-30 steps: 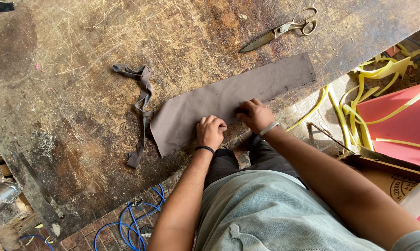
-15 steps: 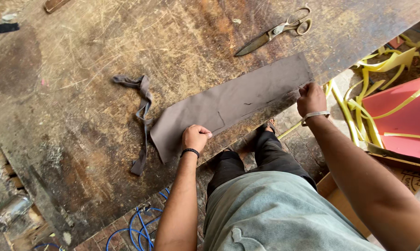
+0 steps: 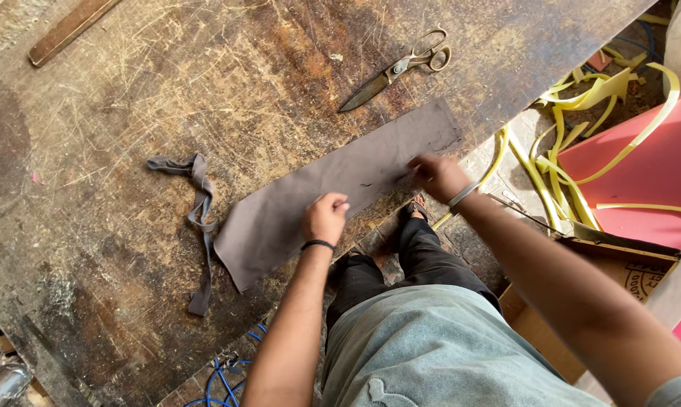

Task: The person cuts a large piece of gray fabric on the floor using shears, then moves to a wooden table to trim a smaller piece of the same fabric. The person folds the cut fabric and places it on the table.

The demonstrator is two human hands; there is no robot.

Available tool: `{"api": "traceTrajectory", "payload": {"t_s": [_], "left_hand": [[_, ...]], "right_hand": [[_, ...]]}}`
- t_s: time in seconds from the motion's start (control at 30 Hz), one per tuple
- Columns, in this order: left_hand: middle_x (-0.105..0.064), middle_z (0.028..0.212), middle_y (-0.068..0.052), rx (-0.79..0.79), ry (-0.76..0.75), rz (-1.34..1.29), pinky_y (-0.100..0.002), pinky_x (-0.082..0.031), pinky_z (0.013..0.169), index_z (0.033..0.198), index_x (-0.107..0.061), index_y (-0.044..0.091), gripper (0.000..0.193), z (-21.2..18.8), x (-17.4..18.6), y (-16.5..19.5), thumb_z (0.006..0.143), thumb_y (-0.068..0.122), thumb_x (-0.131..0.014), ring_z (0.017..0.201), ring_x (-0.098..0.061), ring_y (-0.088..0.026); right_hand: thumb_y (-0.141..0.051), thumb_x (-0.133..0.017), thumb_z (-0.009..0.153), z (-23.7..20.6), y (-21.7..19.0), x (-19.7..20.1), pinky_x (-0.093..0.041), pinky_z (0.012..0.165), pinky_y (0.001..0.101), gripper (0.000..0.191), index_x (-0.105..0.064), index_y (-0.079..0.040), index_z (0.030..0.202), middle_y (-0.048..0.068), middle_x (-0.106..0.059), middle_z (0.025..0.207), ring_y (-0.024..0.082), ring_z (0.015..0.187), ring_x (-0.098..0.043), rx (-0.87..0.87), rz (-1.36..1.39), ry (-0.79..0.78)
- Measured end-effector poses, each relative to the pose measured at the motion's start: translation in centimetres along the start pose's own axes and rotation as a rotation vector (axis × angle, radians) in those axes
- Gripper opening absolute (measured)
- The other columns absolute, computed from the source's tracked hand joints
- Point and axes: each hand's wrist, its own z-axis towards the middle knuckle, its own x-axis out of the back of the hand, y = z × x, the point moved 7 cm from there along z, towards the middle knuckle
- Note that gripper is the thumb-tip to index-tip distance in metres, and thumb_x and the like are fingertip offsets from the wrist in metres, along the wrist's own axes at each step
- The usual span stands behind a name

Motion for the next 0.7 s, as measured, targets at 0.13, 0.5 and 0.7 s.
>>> {"api": "traceTrajectory", "payload": {"t_s": [0.13, 0.5, 0.7], "left_hand": [[-0.077, 0.098, -0.004, 0.043, -0.023, -0.035, -0.037, -0.057, 0.08, 0.109, -0.074, 0.021, 0.028, 2.2, -4.2, 3.3, 0.082, 0.02, -0.08, 0.09, -0.074, -0.023], [-0.071, 0.1, -0.012, 0.07, 0.223, 0.127, -0.046, -0.053, 0.083, 0.086, -0.074, 0.014, 0.002, 3.3, -4.8, 2.6, 0.086, 0.012, -0.073, 0.096, -0.066, -0.035], [-0.069, 0.105, -0.011, 0.047, 0.197, -0.013, -0.041, -0.055, 0.077, 0.093, -0.07, 0.014, 0.009, 2.9, -7.4, 5.4, 0.092, 0.006, -0.065, 0.096, -0.067, -0.028]], "right_hand": [[-0.033, -0.076, 0.09, -0.3, -1.1, -3.2, -0.059, 0.082, 0.041, 0.024, -0.074, -0.021, 0.11, 0.009, -0.068, 0.108, 0.028, 0.094, -0.069, -0.051, -0.337, -0.013], [-0.021, -0.057, 0.11, -0.6, 7.5, 4.1, -0.055, 0.093, 0.0465, 0.022, -0.065, -0.001, 0.115, 0.02, -0.067, 0.115, 0.033, 0.099, -0.068, -0.461, -0.173, 0.298], [-0.022, -0.065, 0.095, 0.4, 5.8, 5.6, -0.058, 0.087, 0.0421, 0.027, -0.064, -0.003, 0.114, 0.018, -0.068, 0.111, 0.033, 0.094, -0.07, -0.258, -0.032, 0.234]]}}
